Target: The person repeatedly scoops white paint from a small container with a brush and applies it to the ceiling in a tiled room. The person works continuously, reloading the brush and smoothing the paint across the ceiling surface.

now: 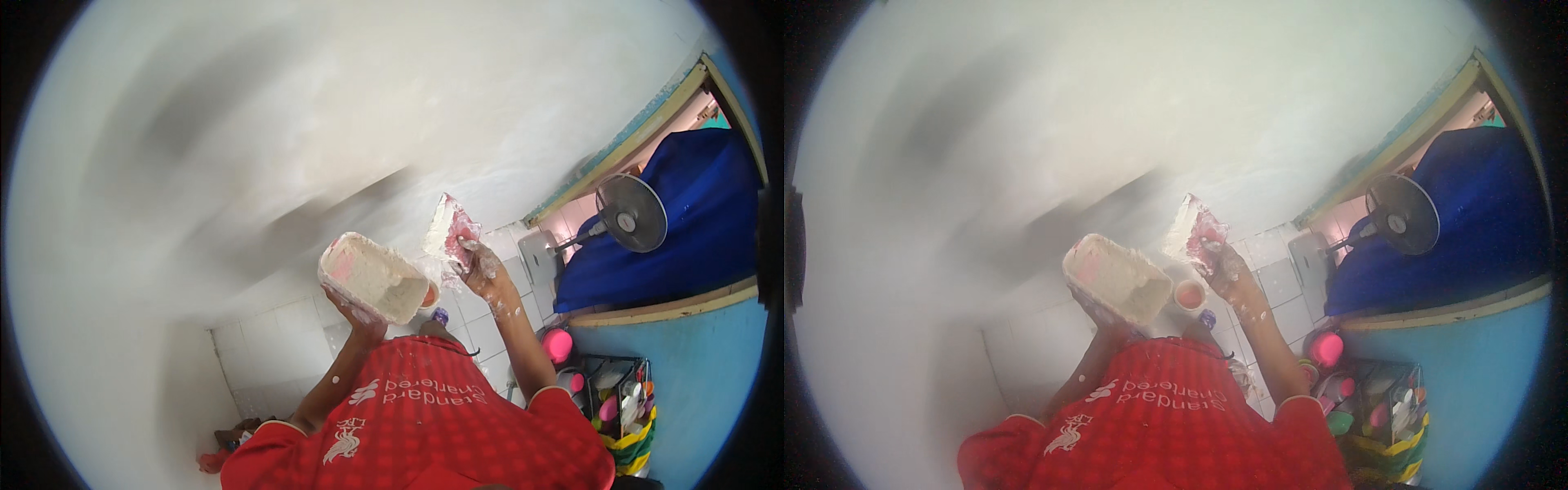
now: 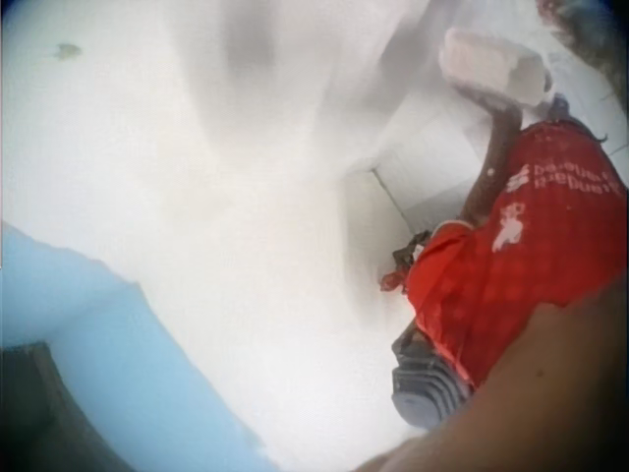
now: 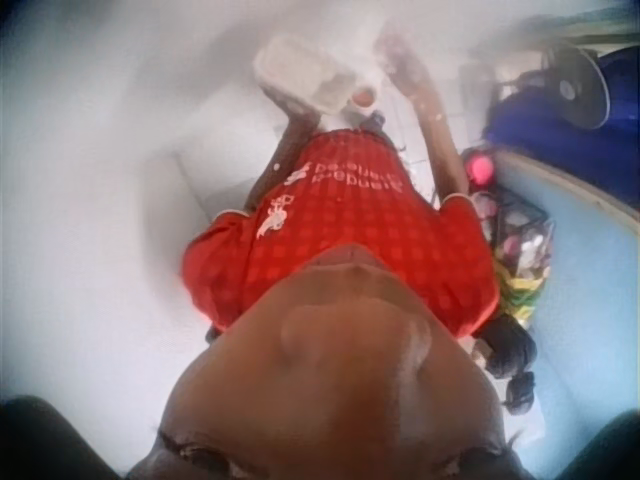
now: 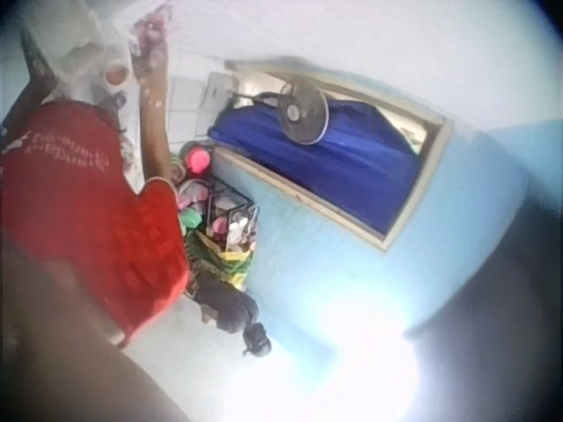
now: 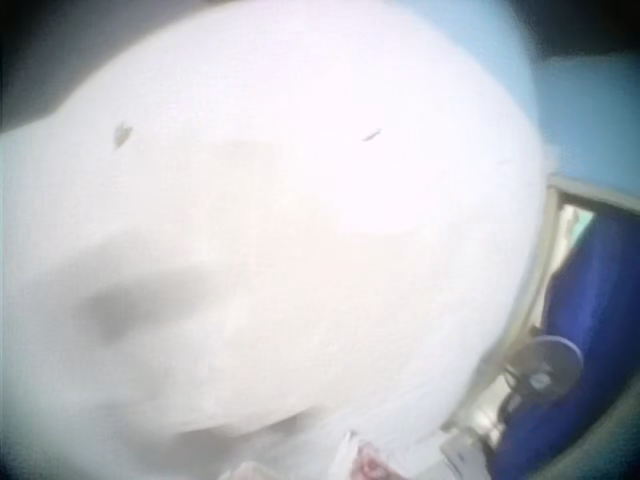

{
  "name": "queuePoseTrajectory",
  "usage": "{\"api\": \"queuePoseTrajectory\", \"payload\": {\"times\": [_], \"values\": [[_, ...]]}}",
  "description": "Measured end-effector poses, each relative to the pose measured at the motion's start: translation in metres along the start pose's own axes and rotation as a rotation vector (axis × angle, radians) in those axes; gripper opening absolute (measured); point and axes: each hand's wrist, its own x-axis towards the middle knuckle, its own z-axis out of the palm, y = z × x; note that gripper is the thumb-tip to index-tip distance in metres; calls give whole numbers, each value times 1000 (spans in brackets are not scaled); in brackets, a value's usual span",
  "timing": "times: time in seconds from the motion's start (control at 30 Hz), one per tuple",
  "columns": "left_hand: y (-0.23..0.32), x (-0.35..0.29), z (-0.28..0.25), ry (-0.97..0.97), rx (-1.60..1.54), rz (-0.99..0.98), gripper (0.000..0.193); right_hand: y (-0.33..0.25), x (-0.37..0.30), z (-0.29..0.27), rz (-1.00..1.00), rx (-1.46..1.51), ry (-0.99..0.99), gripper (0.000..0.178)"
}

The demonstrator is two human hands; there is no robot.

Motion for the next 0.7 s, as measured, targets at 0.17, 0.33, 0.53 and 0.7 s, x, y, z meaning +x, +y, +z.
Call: {"api": "queuePoseTrajectory", "payload": {"times": [0.17, 0.33, 0.53, 0.7], "values": [[5, 0, -5, -57, 88, 36, 85, -2, 8, 1, -66, -37, 52, 20], [3, -3, -14, -66, -132, -57, 84, -9, 9, 17, -27, 49, 35, 14], [14, 4, -18, -51, -289, -120, 81, -2, 5, 30, -45, 27, 106, 17], [31, 13, -13, -52, -388, -151, 81, 15, 3, 34, 43, 28, 130, 22]]}}
